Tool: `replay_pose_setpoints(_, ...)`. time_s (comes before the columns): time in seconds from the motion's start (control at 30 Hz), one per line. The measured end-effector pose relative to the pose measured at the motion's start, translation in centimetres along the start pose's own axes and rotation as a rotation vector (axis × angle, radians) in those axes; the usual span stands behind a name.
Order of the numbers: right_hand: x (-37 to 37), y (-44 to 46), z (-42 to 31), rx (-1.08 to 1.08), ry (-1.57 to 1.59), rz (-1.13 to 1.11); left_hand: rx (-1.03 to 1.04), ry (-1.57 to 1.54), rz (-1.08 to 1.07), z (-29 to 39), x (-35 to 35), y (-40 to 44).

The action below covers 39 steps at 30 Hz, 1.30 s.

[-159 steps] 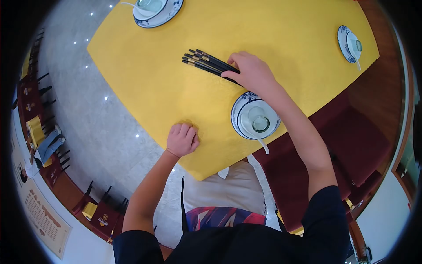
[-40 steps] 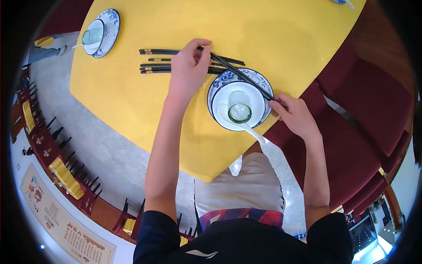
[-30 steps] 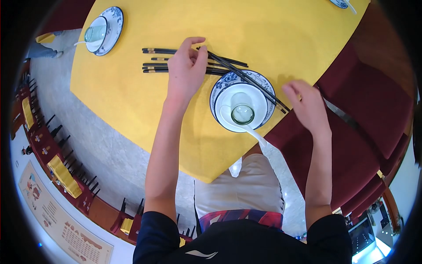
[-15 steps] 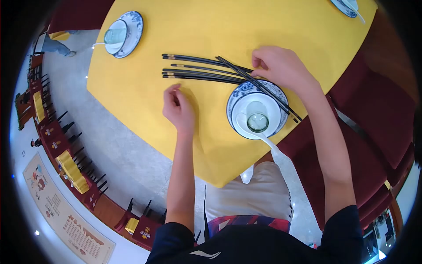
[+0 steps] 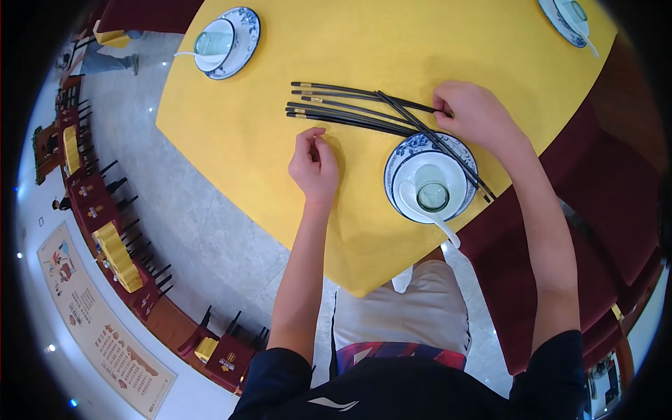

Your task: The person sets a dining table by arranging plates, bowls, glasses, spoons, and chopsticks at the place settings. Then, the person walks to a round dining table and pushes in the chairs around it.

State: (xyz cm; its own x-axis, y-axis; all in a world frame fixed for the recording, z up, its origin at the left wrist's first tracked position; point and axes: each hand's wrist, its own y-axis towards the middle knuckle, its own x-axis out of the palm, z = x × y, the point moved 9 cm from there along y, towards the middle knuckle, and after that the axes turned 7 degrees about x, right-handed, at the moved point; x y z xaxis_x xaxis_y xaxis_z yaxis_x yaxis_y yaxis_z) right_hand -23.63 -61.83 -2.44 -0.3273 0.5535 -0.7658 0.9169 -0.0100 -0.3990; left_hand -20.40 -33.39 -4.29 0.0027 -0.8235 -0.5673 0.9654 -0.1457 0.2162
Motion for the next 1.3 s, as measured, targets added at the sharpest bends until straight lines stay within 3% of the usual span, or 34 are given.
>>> replay_pose_setpoints(0.4, -1.8, -1.0, 0.4, -0.112, -0.044, 0.106, -0.034, -0.001, -0.043, -0.4, 0.4, 0.0)
replay_pose_setpoints(0.47, -2.8, -1.3, 3.1, 0.05, 0.133, 0.086, -0.052, -0.038, -0.038, -0.4, 0.5, -0.1)
replay_pose_setpoints(0.63, -9.9, -5.2, 7.6, 0.148, 0.318, 0.276, -0.038, -0.199, 0.069, 0.0, -0.7, 1.5)
replay_pose_setpoints(0.73, -16.0, -10.1, 7.4, 0.084, 0.41, 0.545, 0.047, -0.371, 0.028, 5.8, 0.5, 3.1)
replay_pose_setpoints(0.8, -20.0, -13.4, 4.8, 0.046, 0.301, 0.658, 0.262, -0.23, -0.121, 12.7, 2.2, 4.1)
replay_pose_setpoints(0.9, -23.7, -16.2, 0.8, 0.005, 0.099, 0.732, 0.621, -0.205, -0.212, 24.3, 5.7, 5.3)
replay_pose_setpoints(0.97, -24.6, -17.3, -1.2, -0.042, 0.025, 0.732, 0.712, -0.199, -0.304, 30.2, 8.1, 5.7)
replay_pose_setpoints(1.07, -25.5, -18.6, -3.9, -0.111, -0.069, 0.707, 0.794, -0.278, -0.471, 34.5, 11.4, 5.8)
replay_pose_setpoints(1.2, -25.8, -19.2, -4.6, -0.091, -0.098, 0.732, 0.858, -0.423, -0.522, 36.9, 12.5, 5.0)
replay_pose_setpoints(1.3, -23.9, -16.5, -3.3, -0.203, -0.059, 0.631, 0.696, -0.422, -0.617, 34.9, 14.9, 4.9)
